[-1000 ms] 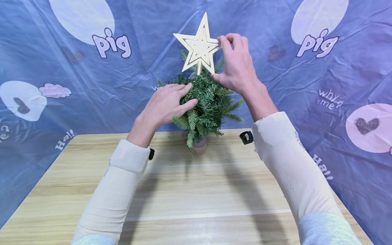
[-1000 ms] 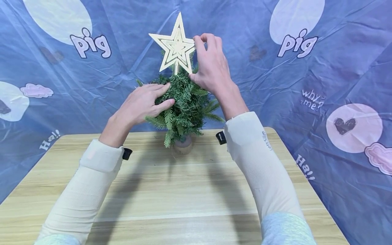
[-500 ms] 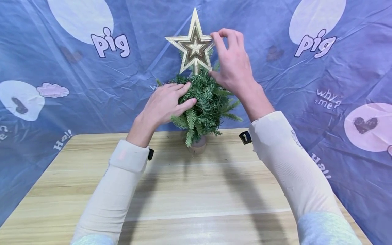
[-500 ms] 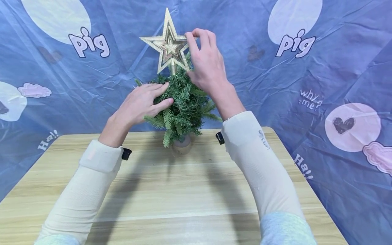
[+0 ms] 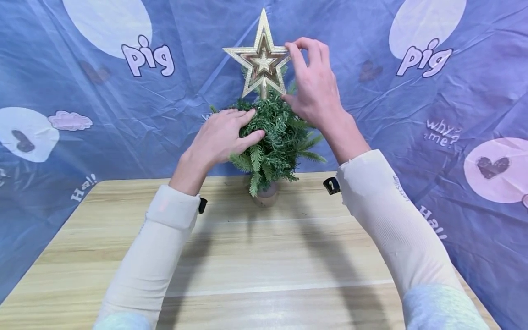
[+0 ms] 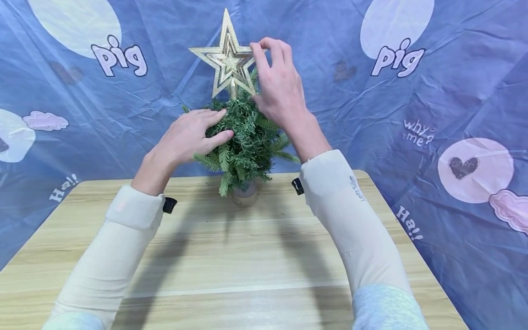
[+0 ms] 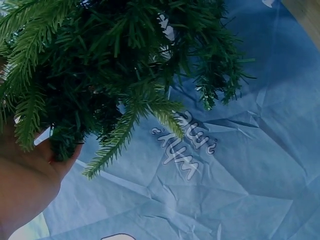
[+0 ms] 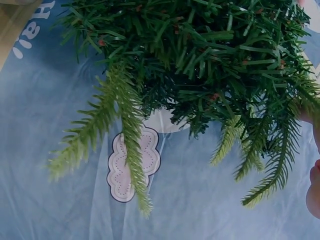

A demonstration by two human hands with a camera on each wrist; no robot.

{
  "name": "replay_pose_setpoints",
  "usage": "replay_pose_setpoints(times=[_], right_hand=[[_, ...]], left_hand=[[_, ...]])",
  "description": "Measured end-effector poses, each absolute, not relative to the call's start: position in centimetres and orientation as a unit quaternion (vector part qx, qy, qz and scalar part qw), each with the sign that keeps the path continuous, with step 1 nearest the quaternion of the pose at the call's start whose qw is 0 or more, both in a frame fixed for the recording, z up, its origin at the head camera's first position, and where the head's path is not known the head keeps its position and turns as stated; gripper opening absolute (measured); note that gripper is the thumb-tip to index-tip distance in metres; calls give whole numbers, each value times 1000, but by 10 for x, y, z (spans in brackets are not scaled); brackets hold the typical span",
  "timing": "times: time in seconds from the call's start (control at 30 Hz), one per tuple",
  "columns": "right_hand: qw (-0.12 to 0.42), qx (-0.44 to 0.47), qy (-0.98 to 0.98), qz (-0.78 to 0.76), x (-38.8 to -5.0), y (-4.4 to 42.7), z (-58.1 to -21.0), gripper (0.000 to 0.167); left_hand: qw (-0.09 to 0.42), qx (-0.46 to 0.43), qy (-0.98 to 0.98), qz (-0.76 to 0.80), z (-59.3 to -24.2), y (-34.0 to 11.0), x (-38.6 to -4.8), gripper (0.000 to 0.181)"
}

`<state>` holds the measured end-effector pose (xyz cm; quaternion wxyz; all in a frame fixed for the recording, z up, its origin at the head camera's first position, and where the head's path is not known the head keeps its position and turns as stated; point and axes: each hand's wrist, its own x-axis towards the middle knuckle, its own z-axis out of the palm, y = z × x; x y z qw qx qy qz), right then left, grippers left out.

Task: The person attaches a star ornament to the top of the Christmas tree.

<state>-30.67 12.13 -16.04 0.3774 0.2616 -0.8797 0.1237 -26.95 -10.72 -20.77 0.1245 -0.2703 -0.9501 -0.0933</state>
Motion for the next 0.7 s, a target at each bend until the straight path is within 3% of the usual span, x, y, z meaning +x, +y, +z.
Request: replay_pose_setpoints(times=[0.33, 0.7], right_hand=[[331, 242, -903, 129, -307, 124, -155, 99], [331, 246, -904, 115, -305, 130, -152, 110]], left_hand=[[111, -268, -947, -139, -191, -103, -268, 75], [112, -234, -941, -218, -164, -116, -257, 65]])
